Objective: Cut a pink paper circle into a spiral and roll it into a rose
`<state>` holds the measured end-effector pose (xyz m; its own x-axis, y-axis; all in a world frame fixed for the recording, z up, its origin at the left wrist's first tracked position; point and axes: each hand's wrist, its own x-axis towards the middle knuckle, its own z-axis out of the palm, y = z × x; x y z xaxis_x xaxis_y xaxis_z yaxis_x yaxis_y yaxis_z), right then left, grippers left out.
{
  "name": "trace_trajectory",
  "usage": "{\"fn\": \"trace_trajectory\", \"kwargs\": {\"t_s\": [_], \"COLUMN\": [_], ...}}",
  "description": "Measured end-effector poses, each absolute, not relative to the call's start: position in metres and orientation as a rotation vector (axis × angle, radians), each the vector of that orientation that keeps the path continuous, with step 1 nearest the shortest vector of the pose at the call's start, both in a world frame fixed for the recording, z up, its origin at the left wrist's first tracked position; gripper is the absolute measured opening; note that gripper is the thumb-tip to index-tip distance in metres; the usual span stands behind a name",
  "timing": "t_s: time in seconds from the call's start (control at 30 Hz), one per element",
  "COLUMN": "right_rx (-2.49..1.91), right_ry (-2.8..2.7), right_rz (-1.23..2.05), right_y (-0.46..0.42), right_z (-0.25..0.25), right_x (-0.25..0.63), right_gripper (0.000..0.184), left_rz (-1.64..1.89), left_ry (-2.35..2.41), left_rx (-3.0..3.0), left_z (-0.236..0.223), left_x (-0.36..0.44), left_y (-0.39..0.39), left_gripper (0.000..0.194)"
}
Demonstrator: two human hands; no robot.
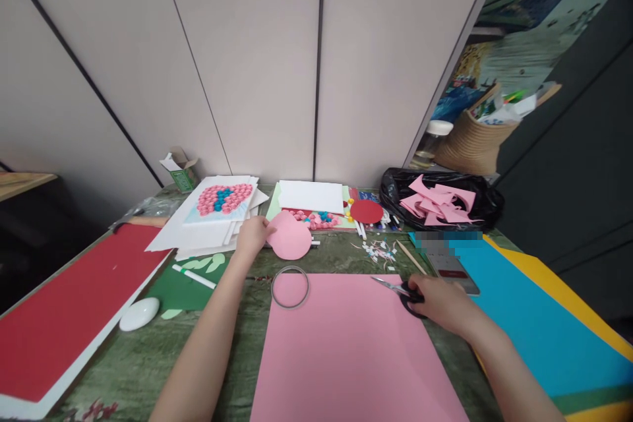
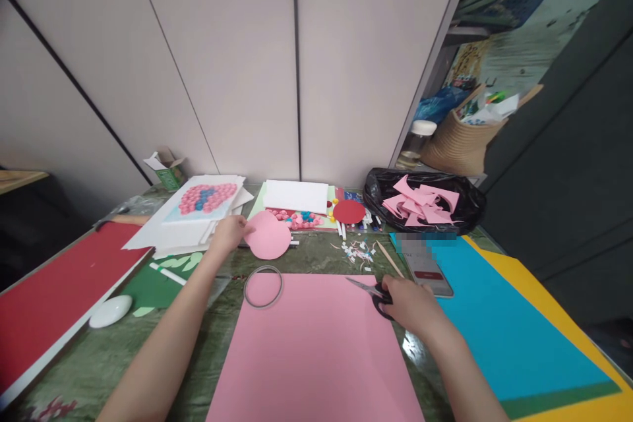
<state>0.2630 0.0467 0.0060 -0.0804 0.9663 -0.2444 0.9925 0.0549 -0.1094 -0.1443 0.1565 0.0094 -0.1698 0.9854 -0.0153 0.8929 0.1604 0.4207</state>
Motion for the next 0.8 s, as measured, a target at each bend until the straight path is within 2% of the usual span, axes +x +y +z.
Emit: {"fn": "trace_trajectory", "kwargs": {"t_s": [0.07,0.17,0.33,0.4,0.43,0.5,0.57,0.63,0.8], "right_rx": [2.080,2.112,2.147,2.159,2.164,2.094,2.012,1.932,1.941], "right_ry": [2.204,2.232,2.346,2.429,2.497,2.590,2.566,2.542,2.529], "right_rz": [-0.402,-0.487,-0.703,-0.887,-1.137,-1.714,-2.086,-2.245,-2.262], "right_y": [0.048,0.050,0.049,0.047,0.045,0.041,0.036,0.031,0.025], "right_z": [0.005,0.008,0.020,0.024,0.026,0.027,0.026,0.025,0.029], "right_x": [0.263,0.265,0.259,0.248,0.240,0.222,0.204,0.190,0.181], "right_gripper": [0.008,0.007,0.017,0.021,0.021,0.022,0.023,0.026,0.028], "left_rz": [0.570,0.790,1.140,1.203,1.218,1.196,1.127,1.027,0.747], "left_ry": [2.129,2.053,1.716,1.546,1.463,1.305,1.183,1.085,0.935], "left_rx": [1.778,1.723,1.582,1.505,1.473,1.441,1.437,1.453,1.541], "left_z": [0.013,0.022,0.042,0.049,0.052,0.060,0.069,0.079,0.098], "left_x": [-0.144,-0.144,-0.131,-0.119,-0.111,-0.096,-0.082,-0.073,-0.067], "left_y": [0.155,0.152,0.145,0.139,0.136,0.127,0.117,0.106,0.087], "left_gripper": [0.021,0.025,0.034,0.041,0.045,0.048,0.046,0.043,0.025]}}
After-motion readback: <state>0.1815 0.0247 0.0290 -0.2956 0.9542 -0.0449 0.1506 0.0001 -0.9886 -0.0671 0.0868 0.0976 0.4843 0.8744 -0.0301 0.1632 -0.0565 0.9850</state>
